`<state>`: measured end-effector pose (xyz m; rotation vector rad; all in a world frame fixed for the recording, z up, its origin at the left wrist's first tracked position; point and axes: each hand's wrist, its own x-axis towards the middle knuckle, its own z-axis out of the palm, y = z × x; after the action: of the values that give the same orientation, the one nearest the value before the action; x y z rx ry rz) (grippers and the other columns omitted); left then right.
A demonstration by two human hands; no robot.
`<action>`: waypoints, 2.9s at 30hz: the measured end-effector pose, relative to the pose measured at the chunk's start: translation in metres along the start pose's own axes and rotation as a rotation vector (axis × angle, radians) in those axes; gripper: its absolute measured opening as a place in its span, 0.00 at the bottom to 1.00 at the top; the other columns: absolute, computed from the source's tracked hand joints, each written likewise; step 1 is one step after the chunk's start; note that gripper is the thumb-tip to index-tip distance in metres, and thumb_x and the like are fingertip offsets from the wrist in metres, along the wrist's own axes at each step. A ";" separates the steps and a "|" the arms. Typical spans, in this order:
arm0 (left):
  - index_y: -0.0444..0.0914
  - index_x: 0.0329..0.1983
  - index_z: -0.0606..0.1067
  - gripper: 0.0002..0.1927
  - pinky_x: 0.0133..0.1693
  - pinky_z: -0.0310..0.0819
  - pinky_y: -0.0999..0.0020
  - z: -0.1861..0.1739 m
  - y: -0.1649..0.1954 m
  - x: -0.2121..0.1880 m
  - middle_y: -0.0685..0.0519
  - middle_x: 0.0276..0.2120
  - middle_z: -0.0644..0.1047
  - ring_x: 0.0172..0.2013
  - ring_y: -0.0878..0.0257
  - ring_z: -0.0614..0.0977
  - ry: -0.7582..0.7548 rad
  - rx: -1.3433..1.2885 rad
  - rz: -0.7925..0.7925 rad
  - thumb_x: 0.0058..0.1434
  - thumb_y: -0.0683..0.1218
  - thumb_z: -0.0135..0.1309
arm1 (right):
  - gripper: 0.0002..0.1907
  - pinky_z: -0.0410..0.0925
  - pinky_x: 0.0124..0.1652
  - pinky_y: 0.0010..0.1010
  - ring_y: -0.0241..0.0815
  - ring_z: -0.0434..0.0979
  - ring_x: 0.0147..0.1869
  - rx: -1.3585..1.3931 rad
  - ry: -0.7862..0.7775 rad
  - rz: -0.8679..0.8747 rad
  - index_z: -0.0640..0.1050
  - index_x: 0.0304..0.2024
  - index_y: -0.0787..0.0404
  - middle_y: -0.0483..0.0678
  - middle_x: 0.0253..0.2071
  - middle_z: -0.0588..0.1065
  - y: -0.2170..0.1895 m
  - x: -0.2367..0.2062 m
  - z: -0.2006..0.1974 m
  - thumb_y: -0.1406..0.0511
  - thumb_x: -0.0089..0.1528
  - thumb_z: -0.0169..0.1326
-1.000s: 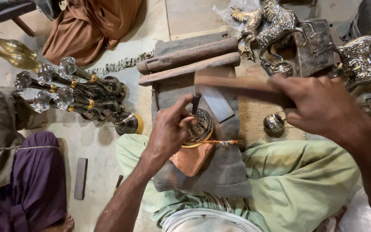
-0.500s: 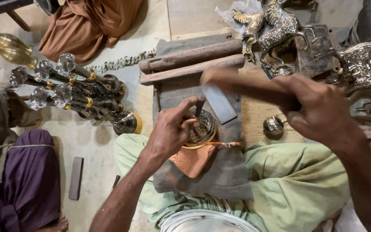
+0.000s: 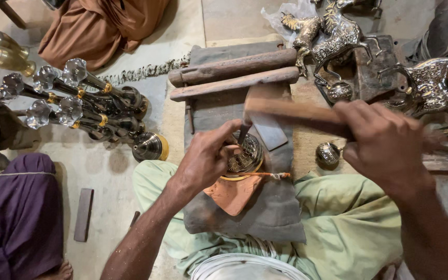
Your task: The person sits cross-legged on the floor and shapes a brass bell-like object, holding a punch against the metal and striking it with a wooden mallet. They periodically rotate and reposition the piece on a sandbag and continue hammering around its surface.
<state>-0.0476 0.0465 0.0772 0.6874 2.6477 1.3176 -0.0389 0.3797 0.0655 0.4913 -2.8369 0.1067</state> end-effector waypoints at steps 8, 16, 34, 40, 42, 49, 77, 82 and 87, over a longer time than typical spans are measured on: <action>0.38 0.61 0.69 0.30 0.33 0.80 0.58 -0.006 -0.009 0.000 0.42 0.37 0.84 0.36 0.53 0.89 -0.041 -0.063 -0.018 0.55 0.27 0.47 | 0.26 0.75 0.48 0.43 0.51 0.81 0.46 0.301 0.138 0.031 0.77 0.53 0.59 0.50 0.45 0.78 -0.014 0.005 -0.006 0.71 0.51 0.56; 0.39 0.62 0.70 0.34 0.39 0.84 0.61 -0.014 -0.021 -0.004 0.42 0.39 0.83 0.39 0.52 0.89 -0.060 -0.174 0.066 0.52 0.25 0.44 | 0.22 0.74 0.46 0.41 0.51 0.80 0.47 0.282 0.112 0.071 0.78 0.51 0.59 0.50 0.44 0.78 -0.031 0.010 -0.012 0.70 0.53 0.58; 0.38 0.61 0.72 0.29 0.35 0.77 0.58 -0.030 -0.036 -0.008 0.43 0.39 0.82 0.36 0.53 0.87 -0.085 -0.196 0.104 0.56 0.27 0.50 | 0.17 0.73 0.43 0.41 0.50 0.80 0.45 0.311 0.129 0.066 0.77 0.49 0.60 0.50 0.43 0.77 -0.048 0.013 -0.016 0.69 0.56 0.59; 0.38 0.60 0.72 0.27 0.36 0.78 0.60 -0.034 -0.043 -0.010 0.43 0.41 0.83 0.36 0.54 0.87 -0.097 -0.245 0.120 0.58 0.29 0.54 | 0.23 0.74 0.48 0.43 0.54 0.80 0.49 0.279 0.126 0.015 0.76 0.50 0.61 0.52 0.46 0.77 -0.052 0.017 -0.019 0.72 0.51 0.56; 0.39 0.60 0.72 0.28 0.38 0.80 0.62 -0.035 -0.046 -0.008 0.44 0.39 0.83 0.38 0.56 0.88 -0.110 -0.270 0.111 0.56 0.28 0.52 | 0.28 0.73 0.41 0.48 0.58 0.81 0.43 0.057 0.037 0.041 0.78 0.47 0.64 0.56 0.43 0.78 -0.053 0.018 -0.019 0.73 0.41 0.58; 0.39 0.64 0.70 0.36 0.40 0.83 0.64 -0.042 -0.058 -0.010 0.43 0.42 0.82 0.39 0.55 0.88 -0.140 -0.260 0.161 0.50 0.27 0.49 | 0.21 0.75 0.46 0.43 0.54 0.81 0.45 0.214 0.092 0.054 0.76 0.51 0.63 0.55 0.45 0.78 -0.055 0.015 -0.012 0.73 0.53 0.57; 0.41 0.63 0.71 0.29 0.44 0.81 0.58 -0.062 -0.100 -0.008 0.46 0.48 0.83 0.43 0.50 0.86 -0.236 -0.402 0.307 0.58 0.34 0.57 | 0.30 0.73 0.40 0.41 0.52 0.80 0.40 0.085 0.054 0.111 0.70 0.57 0.63 0.53 0.41 0.76 -0.079 0.011 -0.013 0.66 0.54 0.66; 0.42 0.62 0.72 0.26 0.39 0.78 0.55 -0.067 -0.104 -0.007 0.48 0.42 0.83 0.39 0.51 0.86 -0.258 -0.389 0.303 0.60 0.36 0.58 | 0.28 0.74 0.41 0.39 0.52 0.82 0.43 -0.072 0.069 -0.050 0.69 0.56 0.60 0.53 0.44 0.77 -0.077 0.008 -0.011 0.67 0.56 0.65; 0.42 0.61 0.71 0.27 0.37 0.77 0.56 -0.072 -0.111 -0.009 0.49 0.39 0.82 0.36 0.52 0.86 -0.288 -0.402 0.296 0.58 0.36 0.58 | 0.30 0.75 0.38 0.37 0.50 0.82 0.38 -0.230 -0.009 -0.062 0.74 0.58 0.59 0.56 0.47 0.80 -0.081 0.008 -0.012 0.65 0.52 0.64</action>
<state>-0.0986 -0.0681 0.0344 1.1311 2.0294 1.6139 -0.0156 0.3024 0.0816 0.5282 -2.7915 -0.2312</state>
